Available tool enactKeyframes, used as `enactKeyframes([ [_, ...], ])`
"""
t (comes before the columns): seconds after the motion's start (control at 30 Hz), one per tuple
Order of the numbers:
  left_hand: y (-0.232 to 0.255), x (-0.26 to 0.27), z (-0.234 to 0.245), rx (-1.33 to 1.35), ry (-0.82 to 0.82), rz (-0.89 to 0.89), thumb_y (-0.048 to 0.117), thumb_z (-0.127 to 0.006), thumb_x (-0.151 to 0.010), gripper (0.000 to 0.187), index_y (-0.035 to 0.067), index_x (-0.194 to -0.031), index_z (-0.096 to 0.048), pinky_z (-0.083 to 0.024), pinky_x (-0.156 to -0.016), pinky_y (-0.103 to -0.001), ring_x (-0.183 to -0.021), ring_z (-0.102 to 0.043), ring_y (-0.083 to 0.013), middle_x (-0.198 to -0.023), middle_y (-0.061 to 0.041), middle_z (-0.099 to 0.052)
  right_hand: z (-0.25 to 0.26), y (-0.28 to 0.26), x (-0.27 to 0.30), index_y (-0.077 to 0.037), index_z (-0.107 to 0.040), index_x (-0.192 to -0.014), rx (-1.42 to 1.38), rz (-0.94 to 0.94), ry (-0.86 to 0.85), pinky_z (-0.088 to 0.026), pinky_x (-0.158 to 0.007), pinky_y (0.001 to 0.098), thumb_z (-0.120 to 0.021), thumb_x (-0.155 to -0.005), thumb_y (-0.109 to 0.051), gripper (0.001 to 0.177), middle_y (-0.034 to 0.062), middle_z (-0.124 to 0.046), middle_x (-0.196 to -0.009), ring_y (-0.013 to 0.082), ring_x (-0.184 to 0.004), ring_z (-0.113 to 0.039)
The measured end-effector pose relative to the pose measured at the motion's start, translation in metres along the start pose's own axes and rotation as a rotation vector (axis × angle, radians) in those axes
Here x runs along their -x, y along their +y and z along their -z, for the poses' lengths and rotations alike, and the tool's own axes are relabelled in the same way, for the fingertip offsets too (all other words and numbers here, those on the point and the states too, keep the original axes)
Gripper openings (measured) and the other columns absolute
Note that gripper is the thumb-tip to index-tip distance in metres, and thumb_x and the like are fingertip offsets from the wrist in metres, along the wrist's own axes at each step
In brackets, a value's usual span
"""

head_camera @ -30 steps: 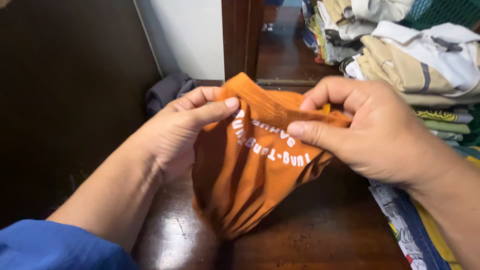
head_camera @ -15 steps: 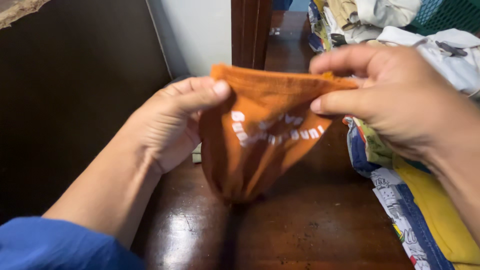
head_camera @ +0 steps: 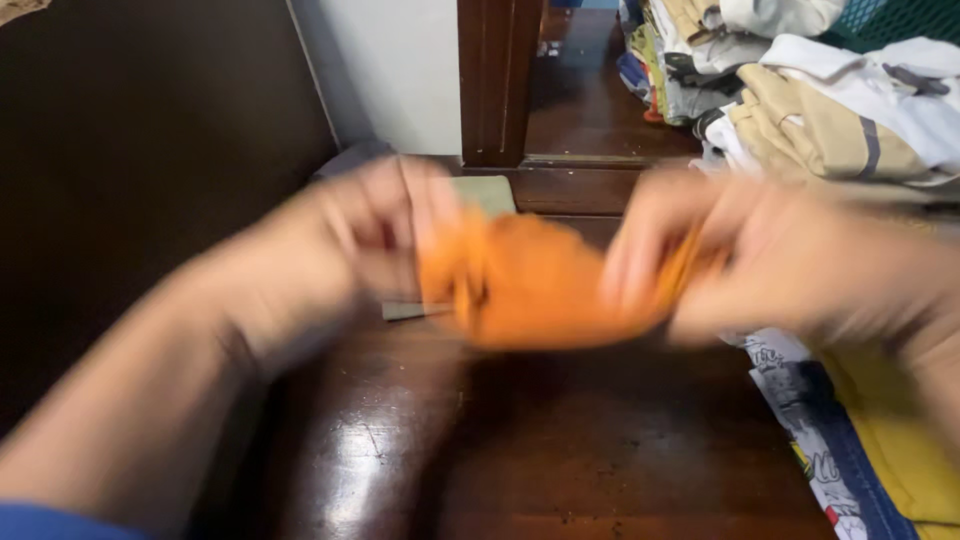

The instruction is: The person folds multiple garments on a wooden surface, including a patterned t-shirt, a blue t-shirt, a blue towel, yellow shorts, an orange t-shirt, and a purple t-shirt. Each item is smoothed, folded into a compact rectangle, and stacked on the right side of the table.

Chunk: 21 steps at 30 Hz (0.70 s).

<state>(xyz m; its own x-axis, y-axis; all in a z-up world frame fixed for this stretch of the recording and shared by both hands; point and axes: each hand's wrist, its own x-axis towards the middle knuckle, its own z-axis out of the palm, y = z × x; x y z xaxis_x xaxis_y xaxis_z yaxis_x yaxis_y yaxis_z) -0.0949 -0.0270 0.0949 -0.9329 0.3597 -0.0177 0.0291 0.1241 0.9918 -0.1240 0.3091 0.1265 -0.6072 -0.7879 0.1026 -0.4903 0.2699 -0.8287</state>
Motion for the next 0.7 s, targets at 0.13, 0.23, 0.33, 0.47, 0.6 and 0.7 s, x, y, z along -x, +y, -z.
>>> enactKeyframes([
  [0.13, -0.071, 0.024, -0.051, 0.116, -0.304, 0.234, -0.016, -0.076, -0.067, 0.047, 0.006, -0.108, -0.069, -0.06, -0.084, -0.033, -0.091, -0.067, -0.0146, -0.096, -0.001, -0.07, -0.077, 0.024, 0.002, -0.012, -0.078, -0.095, 0.15, -0.435, -0.406, -0.059, -0.079, 0.0272, -0.085, -0.067, -0.011, 0.029, -0.0019, -0.081, -0.09, 0.0104, -0.088, -0.076],
  [0.23, -0.099, 0.04, -0.062, -0.376, -0.338, 0.56, -0.008, -0.073, -0.07, 0.042, 0.013, -0.106, -0.07, -0.058, -0.084, -0.029, -0.094, -0.071, -0.0142, -0.1, -0.003, -0.075, -0.106, 0.038, 0.014, -0.014, -0.076, -0.101, 0.132, -0.679, -0.51, -0.057, -0.08, 0.026, -0.086, -0.065, -0.012, 0.037, -0.0024, -0.077, -0.088, 0.0097, -0.086, -0.071],
  [0.33, -0.101, 0.035, -0.054, -0.151, -0.469, 0.616, 0.005, -0.082, -0.072, 0.027, 0.006, -0.098, -0.073, -0.059, -0.085, -0.027, -0.093, -0.075, -0.0164, -0.097, -0.008, -0.08, -0.103, 0.056, 0.019, -0.011, -0.076, -0.103, -0.155, -0.716, -0.467, -0.059, -0.082, 0.0256, -0.087, -0.067, -0.016, 0.039, -0.0007, -0.078, -0.092, 0.0095, -0.088, -0.072],
  [0.47, -0.095, 0.02, -0.055, -0.346, 0.036, 0.574, 0.019, -0.082, -0.076, 0.023, 0.002, -0.091, -0.076, -0.059, -0.088, -0.031, -0.097, -0.078, -0.0193, -0.099, -0.01, -0.083, -0.1, 0.088, 0.009, 0.002, -0.08, -0.096, -0.262, -0.71, 0.109, -0.058, -0.079, 0.029, -0.082, -0.078, -0.023, 0.032, 0.0104, -0.082, -0.096, 0.0135, -0.087, -0.072],
  [0.6, -0.094, 0.009, -0.077, -0.479, 0.456, 0.717, 0.036, -0.079, -0.082, 0.035, 0.005, -0.099, -0.075, -0.057, -0.088, -0.038, -0.099, -0.076, -0.0283, -0.102, -0.016, -0.077, -0.12, 0.11, -0.005, -0.007, -0.071, -0.118, 0.013, -0.866, 0.411, -0.057, -0.086, 0.0315, -0.078, -0.084, -0.026, 0.04, 0.007, -0.076, -0.108, 0.0151, -0.091, -0.072],
  [0.7, -0.089, 0.006, -0.089, -0.509, 0.408, 0.722, 0.034, -0.077, -0.083, 0.033, 0.006, -0.1, -0.079, -0.057, -0.09, -0.038, -0.101, -0.075, -0.0288, -0.105, -0.016, -0.078, -0.139, 0.106, -0.01, -0.01, -0.059, -0.129, 0.092, -0.901, 0.397, -0.059, -0.087, 0.0347, -0.084, -0.08, -0.025, 0.056, 0.0056, -0.07, -0.114, 0.02, -0.092, -0.073],
])
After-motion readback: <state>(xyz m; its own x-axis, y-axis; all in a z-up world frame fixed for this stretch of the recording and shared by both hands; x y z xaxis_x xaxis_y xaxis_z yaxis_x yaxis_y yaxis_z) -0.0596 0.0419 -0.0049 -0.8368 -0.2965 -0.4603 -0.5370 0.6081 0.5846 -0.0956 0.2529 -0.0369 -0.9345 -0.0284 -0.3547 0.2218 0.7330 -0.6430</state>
